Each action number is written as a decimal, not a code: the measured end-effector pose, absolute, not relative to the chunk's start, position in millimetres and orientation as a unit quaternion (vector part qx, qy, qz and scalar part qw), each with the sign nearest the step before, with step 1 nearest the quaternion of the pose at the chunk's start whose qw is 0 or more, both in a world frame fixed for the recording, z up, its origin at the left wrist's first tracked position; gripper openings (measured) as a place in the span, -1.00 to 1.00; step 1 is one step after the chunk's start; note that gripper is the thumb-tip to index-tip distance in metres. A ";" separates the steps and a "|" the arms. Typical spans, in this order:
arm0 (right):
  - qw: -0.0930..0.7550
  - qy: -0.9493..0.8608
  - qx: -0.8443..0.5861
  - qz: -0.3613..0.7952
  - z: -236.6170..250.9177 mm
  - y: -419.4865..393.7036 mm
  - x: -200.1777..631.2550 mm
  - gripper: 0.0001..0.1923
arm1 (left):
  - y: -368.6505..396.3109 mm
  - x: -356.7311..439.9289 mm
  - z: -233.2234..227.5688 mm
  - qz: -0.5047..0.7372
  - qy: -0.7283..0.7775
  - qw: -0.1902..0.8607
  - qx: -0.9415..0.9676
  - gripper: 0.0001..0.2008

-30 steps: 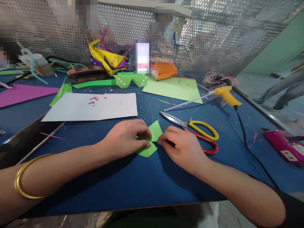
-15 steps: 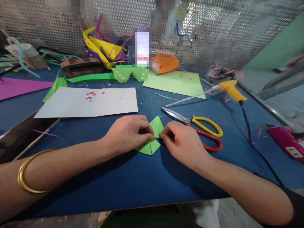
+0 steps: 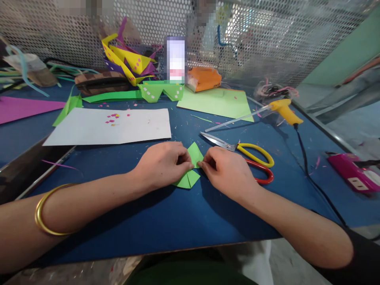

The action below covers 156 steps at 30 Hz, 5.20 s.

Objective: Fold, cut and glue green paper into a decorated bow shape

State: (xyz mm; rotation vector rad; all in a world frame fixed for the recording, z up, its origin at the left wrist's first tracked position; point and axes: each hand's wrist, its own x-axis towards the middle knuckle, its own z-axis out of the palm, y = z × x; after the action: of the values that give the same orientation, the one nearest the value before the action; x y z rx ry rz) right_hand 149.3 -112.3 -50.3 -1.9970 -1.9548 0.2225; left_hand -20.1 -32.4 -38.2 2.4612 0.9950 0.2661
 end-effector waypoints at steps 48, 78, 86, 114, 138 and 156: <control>0.211 -0.691 -0.680 0.124 -50.8 -106.8 147.4 -0.91 | -24.9 -18.5 -37.7 0.099 0.372 0.245 0.890 -0.85; 0.213 -0.663 -0.696 0.173 -51.1 -107.5 147.3 -0.77 | -28.4 -15.3 -39.6 0.094 0.406 0.261 0.871 -0.85; 0.209 -0.680 -0.690 0.132 -55.4 -108.6 144.9 -0.81 | -28.8 -16.5 -42.5 0.096 0.411 0.264 0.867 -0.87; 0.182 -0.866 -0.458 -0.088 -52.2 -140.0 144.4 -0.74 | -30.3 -20.2 -47.8 0.128 0.386 0.277 0.871 -0.91; 0.185 -0.873 -0.440 -0.106 -50.8 -154.6 151.8 -0.60 | -28.5 -22.1 -46.7 0.133 0.385 0.315 0.857 -0.91; 0.197 -0.841 -0.496 -0.089 -46.9 -159.5 157.0 -0.64 | -27.8 -23.8 -48.1 0.144 0.370 0.295 0.869 -0.91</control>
State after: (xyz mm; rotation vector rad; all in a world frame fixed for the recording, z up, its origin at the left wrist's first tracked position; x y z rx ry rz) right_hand 157.0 -159.5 -46.9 -1.3895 -2.3537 -0.2496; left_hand -23.8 -27.8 -48.1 2.3133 0.9849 0.3844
